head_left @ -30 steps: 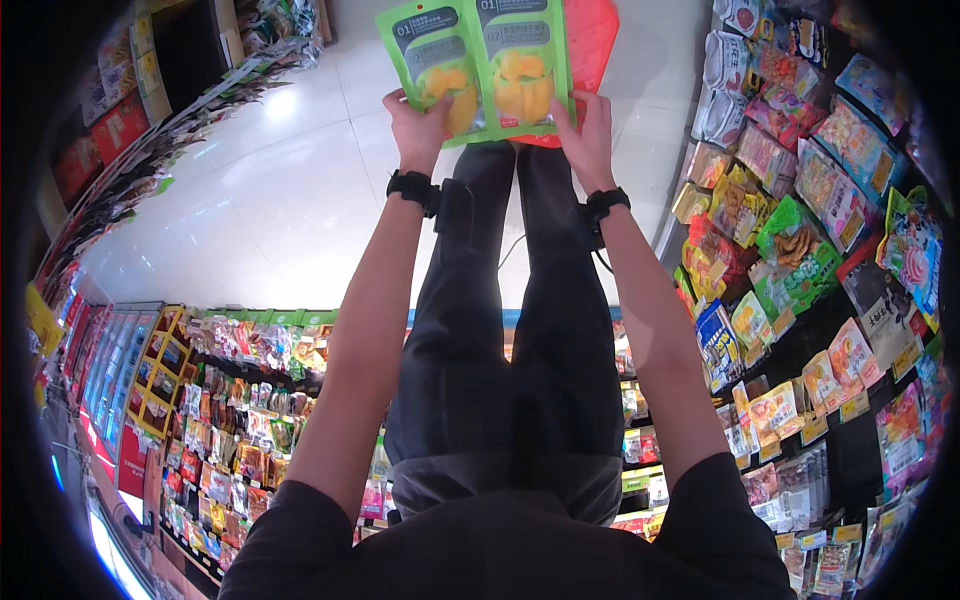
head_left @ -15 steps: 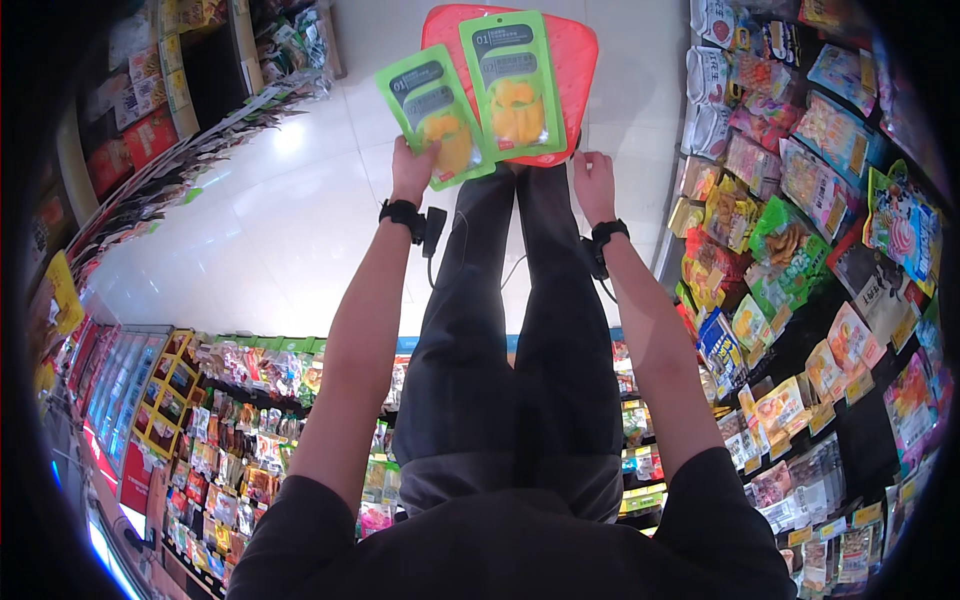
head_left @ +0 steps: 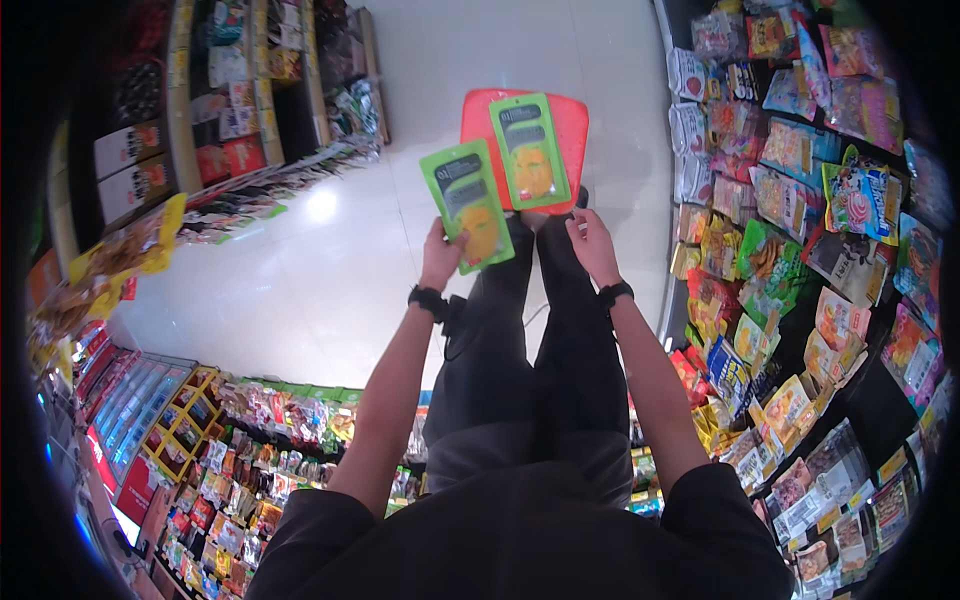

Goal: Organize snack packages on a retail shelf in a convenience store.

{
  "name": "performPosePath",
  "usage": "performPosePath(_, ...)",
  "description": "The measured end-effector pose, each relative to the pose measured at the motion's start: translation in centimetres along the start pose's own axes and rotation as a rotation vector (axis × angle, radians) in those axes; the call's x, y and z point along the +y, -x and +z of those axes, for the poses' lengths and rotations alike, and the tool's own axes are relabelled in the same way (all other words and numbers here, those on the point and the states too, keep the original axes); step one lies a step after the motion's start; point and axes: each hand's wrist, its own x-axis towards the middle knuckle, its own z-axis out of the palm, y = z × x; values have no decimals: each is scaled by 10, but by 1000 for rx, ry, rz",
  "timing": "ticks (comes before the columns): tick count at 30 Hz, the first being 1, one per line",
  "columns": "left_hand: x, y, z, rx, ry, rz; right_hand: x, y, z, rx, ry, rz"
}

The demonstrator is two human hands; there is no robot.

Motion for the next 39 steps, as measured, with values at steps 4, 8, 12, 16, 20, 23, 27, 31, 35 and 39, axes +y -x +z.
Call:
performPosePath(4, 81, 22, -8, -109, 235, 63, -78, 5, -13, -140, -208, -85)
performPosePath(8, 144, 34, -26, -152, 251, 213, -138, 11, -25, -147, -142, -241)
performPosePath(12, 235, 65, -48, -170, 484, 284, -192, 27, -57, 40, -320, -246)
performPosePath(16, 271, 88, -76, -208, 477, 349, -259, 68, -92, 153, -400, -335)
performPosePath(20, 273, 101, -90, -234, 307, 404, -293, 106, -114, 193, -369, -374)
performPosePath(23, 289, 130, -100, -266, 318, 461, -301, 131, -124, 230, -370, -385)
performPosePath(27, 297, 147, -116, -219, 180, 603, -319, 164, -133, 296, -271, -379)
performPosePath(31, 310, 165, -114, -191, 146, 693, -327, 184, -133, 385, -285, -400)
performPosePath(35, 325, 177, -102, -197, 125, 748, -336, 202, -150, 459, -253, -394)
performPosePath(39, 340, 184, -87, -247, 105, 790, -329, 214, -172, 528, -189, -392)
